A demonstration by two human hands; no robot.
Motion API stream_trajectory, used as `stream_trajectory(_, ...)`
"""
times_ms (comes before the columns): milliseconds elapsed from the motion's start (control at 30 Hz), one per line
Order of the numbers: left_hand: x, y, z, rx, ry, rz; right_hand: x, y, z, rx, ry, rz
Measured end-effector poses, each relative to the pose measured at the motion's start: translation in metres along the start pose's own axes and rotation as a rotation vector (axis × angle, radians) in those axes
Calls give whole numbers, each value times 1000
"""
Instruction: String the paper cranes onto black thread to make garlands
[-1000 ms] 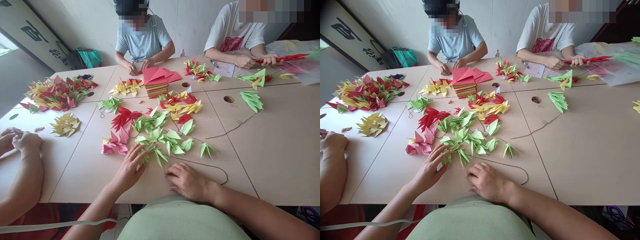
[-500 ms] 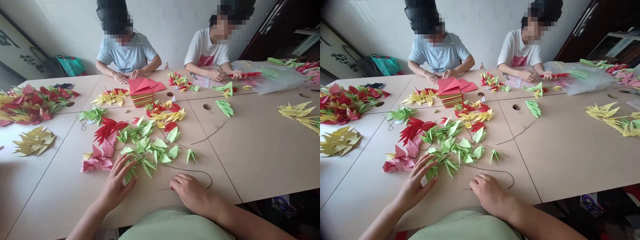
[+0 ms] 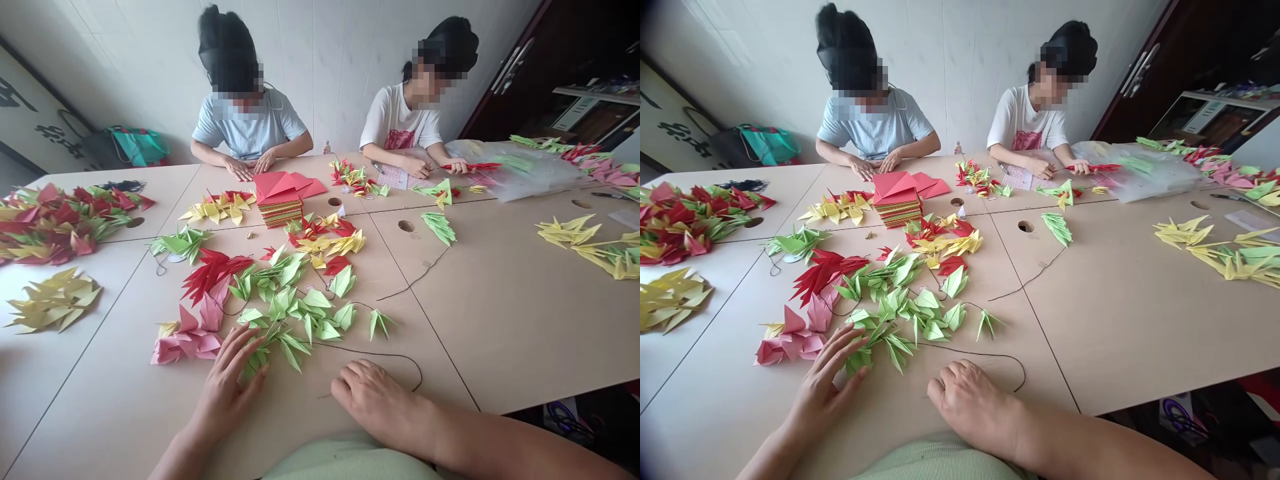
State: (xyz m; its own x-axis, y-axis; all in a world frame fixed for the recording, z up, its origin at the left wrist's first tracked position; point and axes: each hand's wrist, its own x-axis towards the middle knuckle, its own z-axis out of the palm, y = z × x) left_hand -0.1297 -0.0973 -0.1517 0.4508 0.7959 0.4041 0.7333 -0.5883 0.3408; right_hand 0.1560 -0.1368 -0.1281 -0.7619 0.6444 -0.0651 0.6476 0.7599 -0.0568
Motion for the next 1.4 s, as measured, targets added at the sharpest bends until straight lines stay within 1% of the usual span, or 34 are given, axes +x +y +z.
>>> stream_trajectory(67, 0, 0, 1, -8, -3, -1, 2, -2, -3, -31, 0, 24)
stream_trajectory(167, 1, 1, 1, -19, -18, 3, 5, -5, -7, -82, -38, 45)
stream_trajectory(267, 1, 2, 1, -23, -17, 7, 9, -5, -9, -95, -93, 19)
stream_trajectory(400, -1, 2, 1, -43, -14, -6, 13, -1, -11, -50, -183, -39)
stream_trajectory(500, -3, 1, 1, -59, -9, -23, 13, 3, -18, 52, -249, -84)
stream_trajectory(567, -3, 0, 1, -70, -6, -35, 12, 8, -28, 178, -262, -102)
stream_trajectory(633, -3, -1, 1, -82, -1, -42, 11, 15, -43, 329, -230, -92)
stream_trajectory(667, -2, -1, 1, -88, 2, -45, 11, 21, -51, 398, -189, -68)
stream_trajectory(733, -2, -2, 2, -94, 8, -46, 12, 39, -67, 474, -80, 72)
stream_trajectory(767, -2, -2, 2, -94, 9, -49, 14, 52, -73, 473, -37, 185)
stream_trajectory(833, -1, -3, 2, -90, 5, -57, 19, 85, -79, 417, 6, 496)
stream_trajectory(867, -2, -3, 3, -84, 5, -64, 23, 104, -79, 376, 30, 594)
stream_trajectory(933, -2, -3, 4, -61, 5, -84, 31, 142, -71, 307, 55, 724)
stream_trajectory(1000, -2, -2, 5, -27, -7, -110, 39, 172, -57, 256, 58, 799)
stream_trajectory(1067, -3, 0, 7, 5, -39, -139, 45, 188, -44, 243, 54, 817)
stream_trajectory(1133, -4, 1, 8, 23, -65, -162, 48, 191, -36, 247, 68, 802)
stream_trajectory(1200, -5, 2, 9, 31, -66, -185, 43, 183, -35, 256, 112, 772)
stream_trajectory(1300, -5, 4, 9, 31, -41, -226, 21, 159, -44, 290, 183, 744)
stream_trajectory(1333, -5, 4, 9, 30, -32, -241, 11, 149, -47, 312, 188, 748)
stream_trajectory(1400, -4, 5, 9, 27, -18, -267, -11, 125, -49, 385, 169, 698)
